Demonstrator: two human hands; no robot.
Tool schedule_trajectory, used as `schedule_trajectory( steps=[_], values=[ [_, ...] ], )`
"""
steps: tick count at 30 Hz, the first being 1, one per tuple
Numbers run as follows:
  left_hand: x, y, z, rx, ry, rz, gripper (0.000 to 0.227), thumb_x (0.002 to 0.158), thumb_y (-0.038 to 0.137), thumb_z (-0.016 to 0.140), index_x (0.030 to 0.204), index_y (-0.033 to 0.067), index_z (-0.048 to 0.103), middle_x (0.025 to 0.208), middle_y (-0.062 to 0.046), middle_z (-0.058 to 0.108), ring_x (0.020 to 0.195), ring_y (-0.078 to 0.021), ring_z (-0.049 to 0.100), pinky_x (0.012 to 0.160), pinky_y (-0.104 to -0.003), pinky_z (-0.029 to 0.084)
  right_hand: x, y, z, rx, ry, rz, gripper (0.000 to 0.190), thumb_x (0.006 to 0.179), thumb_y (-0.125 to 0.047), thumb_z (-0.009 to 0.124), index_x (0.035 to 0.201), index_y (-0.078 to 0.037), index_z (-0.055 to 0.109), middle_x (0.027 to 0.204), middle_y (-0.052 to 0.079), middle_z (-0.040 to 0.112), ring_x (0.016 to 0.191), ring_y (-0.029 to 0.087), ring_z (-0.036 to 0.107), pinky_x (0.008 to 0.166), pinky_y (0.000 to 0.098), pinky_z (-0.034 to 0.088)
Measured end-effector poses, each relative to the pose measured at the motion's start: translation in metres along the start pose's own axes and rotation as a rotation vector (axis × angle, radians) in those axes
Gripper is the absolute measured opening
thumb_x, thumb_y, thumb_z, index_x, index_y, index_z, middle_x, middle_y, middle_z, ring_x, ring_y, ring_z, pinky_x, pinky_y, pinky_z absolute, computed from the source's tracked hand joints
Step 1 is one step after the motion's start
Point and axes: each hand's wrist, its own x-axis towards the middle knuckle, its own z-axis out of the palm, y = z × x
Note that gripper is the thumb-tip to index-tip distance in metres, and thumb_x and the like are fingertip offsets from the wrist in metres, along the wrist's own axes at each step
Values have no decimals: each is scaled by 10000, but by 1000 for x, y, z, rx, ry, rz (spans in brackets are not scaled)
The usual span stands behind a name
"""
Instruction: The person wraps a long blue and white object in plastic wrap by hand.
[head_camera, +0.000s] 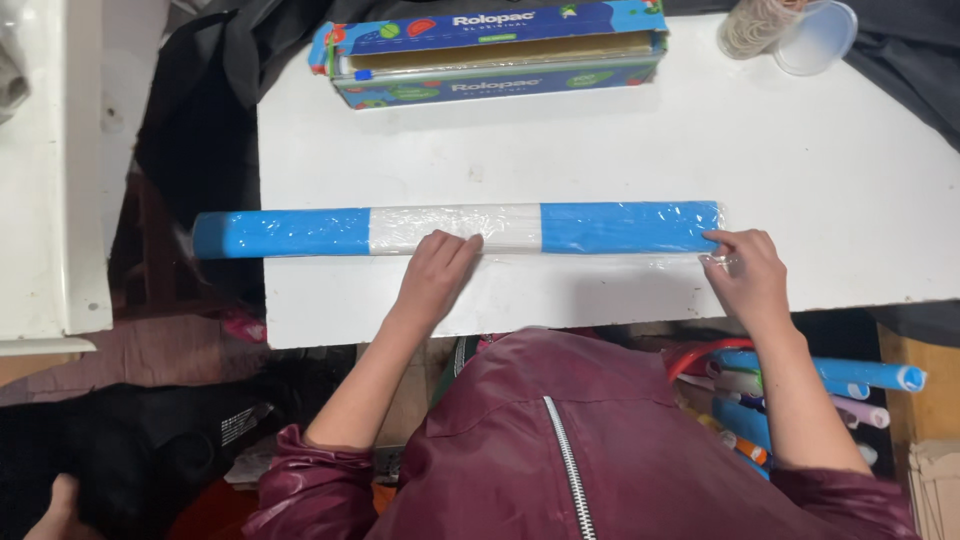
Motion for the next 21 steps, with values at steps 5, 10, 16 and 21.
schedule_trajectory(
  steps=[5,10,16,21],
  values=[
    [-7,-8,18,142,-48,-48,95,1046,180,686,1129,167,730,809,1,586,871,-189,653,823,-312,579,6,22,15,-49,260,-194,335,913,-32,883,1206,-177,809,902,-46,621,949,157,648,964,327,598],
    [-17,-6,25,51,-23,34,79,1035,208,707,984,149,717,859,-15,626,899,-213,672,840,-339,593,6,34,18,-85,254,-183,260,924,-107,907,1139,-155,768,856,-16,612,890,185,638,908,351,590],
    [-14,1,14,49,7,52,86,1036,254,716,1006,175,732,1038,12,702,1012,-204,681,904,-342,586,4,33,17,-227,282,-200,172,905,-134,932,940,-184,770,867,-74,658,936,132,650,936,299,580],
    [-2,-2,6,-31,57,87,77,1021,257,710,1063,193,714,1386,14,709,1344,-234,612,1153,-461,496,5,19,12,-295,387,-321,217,867,-133,966,859,-176,753,1424,-11,658,1342,279,609,1066,440,516]
  ],
)
